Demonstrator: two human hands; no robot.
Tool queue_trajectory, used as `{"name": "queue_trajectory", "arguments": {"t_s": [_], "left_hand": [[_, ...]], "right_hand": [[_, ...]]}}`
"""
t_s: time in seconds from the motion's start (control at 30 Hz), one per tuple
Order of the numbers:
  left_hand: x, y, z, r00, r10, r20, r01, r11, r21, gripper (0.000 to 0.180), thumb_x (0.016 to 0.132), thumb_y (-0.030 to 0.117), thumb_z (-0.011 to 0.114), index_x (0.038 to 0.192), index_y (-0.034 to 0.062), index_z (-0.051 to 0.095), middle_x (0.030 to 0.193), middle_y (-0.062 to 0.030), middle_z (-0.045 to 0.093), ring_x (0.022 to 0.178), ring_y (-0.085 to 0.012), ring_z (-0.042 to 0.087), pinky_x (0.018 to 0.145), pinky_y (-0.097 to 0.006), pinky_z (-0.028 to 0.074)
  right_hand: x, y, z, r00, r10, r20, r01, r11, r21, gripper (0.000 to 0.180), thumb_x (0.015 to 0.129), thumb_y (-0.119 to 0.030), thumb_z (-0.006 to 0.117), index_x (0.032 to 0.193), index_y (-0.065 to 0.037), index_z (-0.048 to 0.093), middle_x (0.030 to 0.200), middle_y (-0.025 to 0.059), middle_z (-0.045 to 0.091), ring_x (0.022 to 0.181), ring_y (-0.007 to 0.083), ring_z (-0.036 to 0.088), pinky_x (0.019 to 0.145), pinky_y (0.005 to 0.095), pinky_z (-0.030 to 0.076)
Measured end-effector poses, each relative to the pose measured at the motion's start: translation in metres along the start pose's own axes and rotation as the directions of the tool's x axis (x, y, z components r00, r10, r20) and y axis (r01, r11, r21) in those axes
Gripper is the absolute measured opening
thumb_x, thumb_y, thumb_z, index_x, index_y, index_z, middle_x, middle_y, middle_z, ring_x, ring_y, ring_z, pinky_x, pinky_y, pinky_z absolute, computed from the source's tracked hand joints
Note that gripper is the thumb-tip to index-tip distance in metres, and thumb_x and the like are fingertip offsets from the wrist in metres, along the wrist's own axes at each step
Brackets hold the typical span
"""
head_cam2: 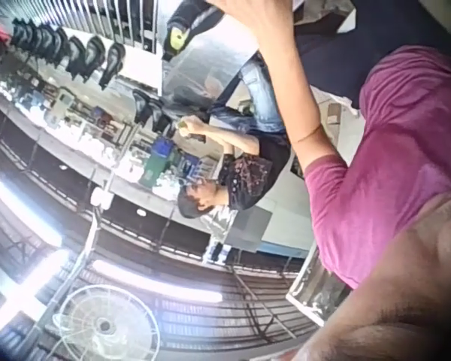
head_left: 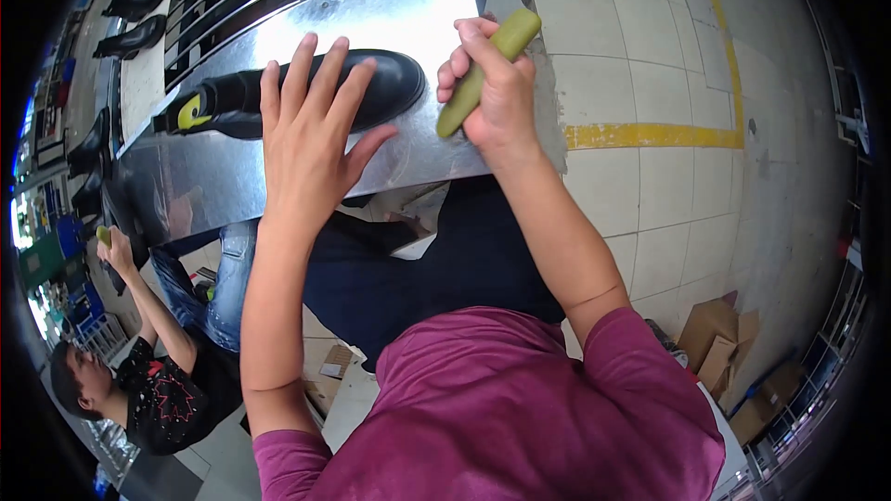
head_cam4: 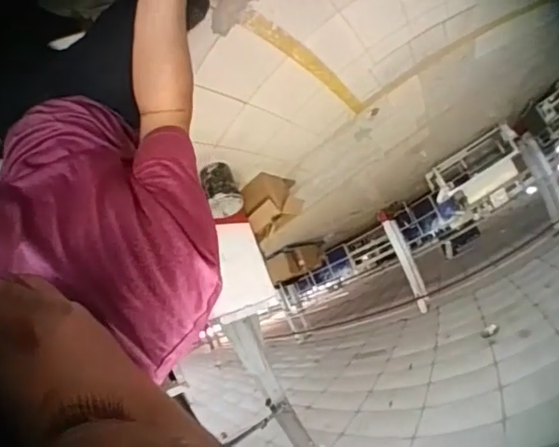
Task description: Rubbing the surface of black leather boots with a green finishing tool on a production line.
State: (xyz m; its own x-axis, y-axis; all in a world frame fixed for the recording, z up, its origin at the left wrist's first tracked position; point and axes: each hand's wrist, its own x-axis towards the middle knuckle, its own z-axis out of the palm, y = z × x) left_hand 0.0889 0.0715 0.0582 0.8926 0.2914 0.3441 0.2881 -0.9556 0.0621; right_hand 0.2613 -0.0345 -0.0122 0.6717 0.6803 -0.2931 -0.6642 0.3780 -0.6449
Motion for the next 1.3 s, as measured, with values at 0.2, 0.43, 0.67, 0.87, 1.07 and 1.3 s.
{"name": "queue_trajectory", "arguments": {"t_s": [0.2, 0.43, 0.67, 0.87, 1.07, 1.3], "left_hand": [[0.038, 0.009, 0.026, 0.962, -0.041, 0.270, 0.007, 0.992, 0.125, 0.097, 0.066, 0.061, 0.082, 0.143, 0.0096, 0.054, 0.127, -0.0119, 0.063, 0.116, -0.0303, 0.058, 0.103, -0.048, 0.038], [0.043, -0.001, 0.038, 0.968, -0.045, 0.246, 0.009, 0.989, 0.145, 0.089, 0.062, 0.054, 0.087, 0.132, 0.0081, 0.058, 0.110, -0.0076, 0.063, 0.104, -0.0262, 0.058, 0.094, -0.043, 0.039], [0.006, -0.008, 0.022, 0.930, -0.243, 0.277, 0.168, 0.949, 0.267, 0.090, 0.073, 0.061, 0.080, 0.135, 0.0006, 0.057, 0.110, -0.0118, 0.063, 0.096, -0.0268, 0.061, 0.087, -0.039, 0.041], [-0.013, -0.024, 0.023, 0.924, -0.296, 0.241, 0.214, 0.925, 0.313, 0.087, 0.075, 0.062, 0.077, 0.133, 0.0012, 0.057, 0.114, -0.0132, 0.063, 0.099, -0.0280, 0.060, 0.087, -0.039, 0.041], [-0.017, -0.042, 0.026, 0.954, -0.171, 0.245, 0.112, 0.965, 0.239, 0.082, 0.075, 0.063, 0.075, 0.128, 0.0027, 0.060, 0.115, -0.0099, 0.064, 0.097, -0.0256, 0.062, 0.084, -0.039, 0.043], [-0.018, -0.046, 0.029, 0.969, -0.165, 0.185, 0.118, 0.964, 0.239, 0.076, 0.080, 0.063, 0.075, 0.125, 0.0027, 0.064, 0.111, -0.0116, 0.067, 0.097, -0.0272, 0.066, 0.084, -0.039, 0.046]], "right_hand": [[0.010, 0.008, 0.010, 0.984, -0.106, -0.142, 0.123, 0.986, 0.117, 0.024, 0.100, -0.023, 0.066, 0.109, -0.005, 0.053, 0.067, 0.0020, 0.048, 0.054, 0.0158, 0.052, 0.044, 0.0297, 0.042], [0.022, 0.017, 0.028, 0.951, -0.154, -0.267, 0.170, 0.985, 0.039, 0.021, 0.103, -0.020, 0.063, 0.104, -0.002, 0.054, 0.061, -0.0008, 0.048, 0.044, 0.0089, 0.048, 0.038, 0.0232, 0.037], [0.020, 0.045, 0.052, 0.975, -0.030, -0.222, 0.026, 0.999, -0.024, 0.022, 0.100, -0.020, 0.066, 0.108, -0.002, 0.054, 0.065, -0.0002, 0.048, 0.047, 0.0106, 0.049, 0.040, 0.0254, 0.037], [0.016, 0.064, 0.070, 0.979, -0.072, -0.192, 0.064, 0.997, -0.047, 0.023, 0.101, -0.022, 0.066, 0.106, -0.003, 0.054, 0.064, -0.0006, 0.047, 0.048, 0.0095, 0.048, 0.041, 0.0250, 0.037], [0.021, 0.067, 0.075, 0.985, 0.004, -0.174, -0.025, 0.993, -0.119, 0.021, 0.099, -0.019, 0.069, 0.103, -0.004, 0.055, 0.061, -0.0022, 0.046, 0.045, 0.0074, 0.045, 0.039, 0.0234, 0.034], [0.049, 0.059, 0.089, 0.979, 0.194, -0.059, -0.203, 0.934, -0.293, 0.016, 0.095, -0.015, 0.069, 0.097, -0.003, 0.059, 0.058, -0.0019, 0.048, 0.044, 0.0058, 0.042, 0.038, 0.0233, 0.032]]}}
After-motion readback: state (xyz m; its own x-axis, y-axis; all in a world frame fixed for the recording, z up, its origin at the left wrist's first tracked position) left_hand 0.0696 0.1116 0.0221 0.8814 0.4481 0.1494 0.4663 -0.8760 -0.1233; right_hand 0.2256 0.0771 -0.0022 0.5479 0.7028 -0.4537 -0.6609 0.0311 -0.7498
